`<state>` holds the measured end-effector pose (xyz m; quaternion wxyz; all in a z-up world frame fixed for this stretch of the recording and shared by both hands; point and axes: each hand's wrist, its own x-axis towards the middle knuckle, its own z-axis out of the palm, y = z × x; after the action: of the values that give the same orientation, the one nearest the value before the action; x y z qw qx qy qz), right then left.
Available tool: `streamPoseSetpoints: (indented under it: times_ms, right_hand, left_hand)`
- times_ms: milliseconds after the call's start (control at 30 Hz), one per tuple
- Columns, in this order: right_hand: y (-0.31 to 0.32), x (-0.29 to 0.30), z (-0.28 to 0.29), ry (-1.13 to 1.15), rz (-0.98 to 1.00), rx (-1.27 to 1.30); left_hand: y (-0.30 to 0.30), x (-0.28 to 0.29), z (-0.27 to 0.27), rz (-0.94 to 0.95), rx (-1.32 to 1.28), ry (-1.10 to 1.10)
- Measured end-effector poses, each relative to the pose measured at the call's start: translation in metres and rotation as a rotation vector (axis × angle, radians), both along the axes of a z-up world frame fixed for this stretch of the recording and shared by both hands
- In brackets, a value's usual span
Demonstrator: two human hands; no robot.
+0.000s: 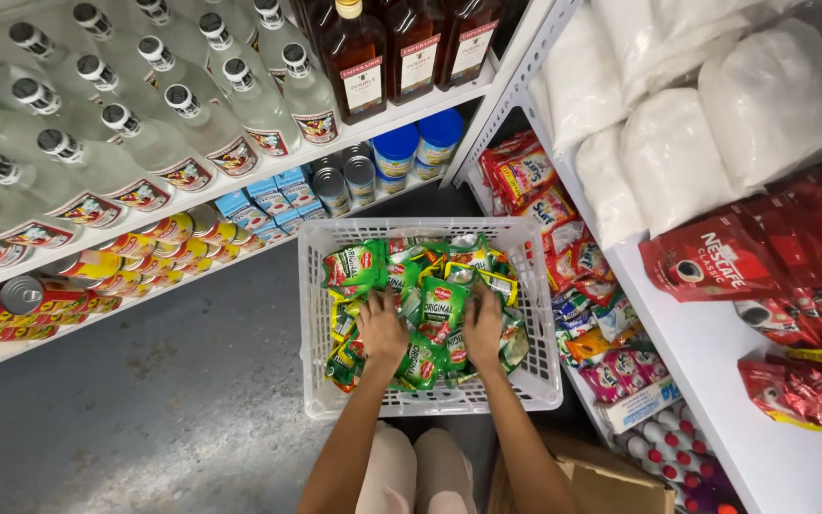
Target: The recorder is seen organizing and stocking food pouches on metal shelves in a grocery store.
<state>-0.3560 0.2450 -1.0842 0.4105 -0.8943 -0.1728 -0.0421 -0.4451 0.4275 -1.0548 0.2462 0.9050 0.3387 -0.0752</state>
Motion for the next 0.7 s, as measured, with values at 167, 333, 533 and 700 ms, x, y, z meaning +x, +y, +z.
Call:
streamPoseSetpoints:
  times_ms: [167, 333, 533, 700]
  right_hand:
    - [0.004, 0.024, 0.038, 0.09, 0.007, -0.079]
    - [0.008, 0.044, 0.067, 0.333, 0.211, -0.12]
    - [0.009, 0.035, 0.073, 0.373, 0.335, -0.281]
    - [0.017, 0.031, 0.108, 0.459, 0.751, -0.272]
  left_hand:
    - [0.002, 0.002, -0.033, -0.089, 0.091, 0.035]
    - [0.003, -0.013, 0.002, -0.111, 0.061, 0.216]
    - [-0.006, -0.023, -0.003, 0.001, 0.069, 0.194]
    - [-0.029, 0.012, 0.011, -0.147, -0.109, -0.482]
